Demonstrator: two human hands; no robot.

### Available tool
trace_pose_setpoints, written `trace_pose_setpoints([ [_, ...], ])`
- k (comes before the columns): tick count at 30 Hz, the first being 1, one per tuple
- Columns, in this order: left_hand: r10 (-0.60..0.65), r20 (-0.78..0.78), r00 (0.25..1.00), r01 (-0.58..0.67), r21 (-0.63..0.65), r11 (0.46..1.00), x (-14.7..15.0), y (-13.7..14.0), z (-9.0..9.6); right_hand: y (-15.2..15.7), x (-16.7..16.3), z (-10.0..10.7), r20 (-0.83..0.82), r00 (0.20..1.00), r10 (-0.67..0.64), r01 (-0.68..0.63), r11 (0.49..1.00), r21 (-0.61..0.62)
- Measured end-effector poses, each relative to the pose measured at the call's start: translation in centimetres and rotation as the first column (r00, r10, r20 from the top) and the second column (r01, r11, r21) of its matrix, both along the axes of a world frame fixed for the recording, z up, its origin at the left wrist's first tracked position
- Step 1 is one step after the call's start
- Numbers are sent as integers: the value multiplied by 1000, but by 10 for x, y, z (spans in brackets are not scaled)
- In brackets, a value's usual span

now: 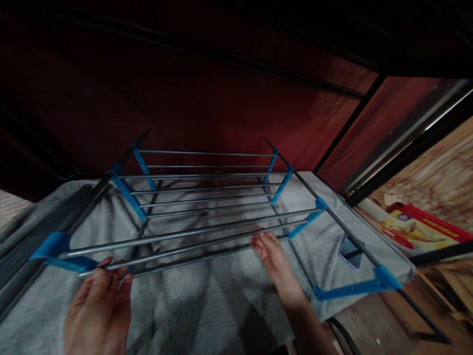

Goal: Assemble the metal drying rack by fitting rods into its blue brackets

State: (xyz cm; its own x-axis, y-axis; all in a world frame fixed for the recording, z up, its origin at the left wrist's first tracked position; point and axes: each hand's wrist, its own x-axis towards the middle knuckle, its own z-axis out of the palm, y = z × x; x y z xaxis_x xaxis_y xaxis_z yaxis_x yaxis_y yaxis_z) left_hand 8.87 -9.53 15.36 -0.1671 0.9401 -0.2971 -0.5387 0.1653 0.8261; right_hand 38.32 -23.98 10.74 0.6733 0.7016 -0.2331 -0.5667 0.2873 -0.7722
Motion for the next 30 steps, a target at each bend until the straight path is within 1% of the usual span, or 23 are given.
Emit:
trace_pose_setpoints([
  [4, -34, 1, 999, 34, 8, 999, -5, -1, -6, 6, -8, -6, -2, 999, 49, -49, 999, 7],
  [7, -63, 1, 998, 63, 21, 998, -5, -3, -8, 7, -12, -7, -14, 999, 50, -50, 999, 4],
  [13, -22, -16, 1000, 22, 15, 1000, -3, -2, -8, 7, -15, -7, -32, 998, 56, -56, 998, 3],
  [18, -13, -33, 999, 13, -1, 1000, -2, -2, -12, 8, -18, -10, -21, 997, 69, -69, 998, 2],
  [22, -2, -92, 996, 0, -25, 1000, -3, 1, -15, 9, -19, -13, -10, 997, 77, -77, 997, 5],
  [27, 55, -33, 998, -56, -34, 998, -5, 9, -21, 8, -17, -17, 13, 997, 78, -77, 997, -12],
  [30, 71, -35, 997, -72, -50, 996, -8, 12, -24, 7, -16, -18, 30, 997, 77, -77, 997, -15],
])
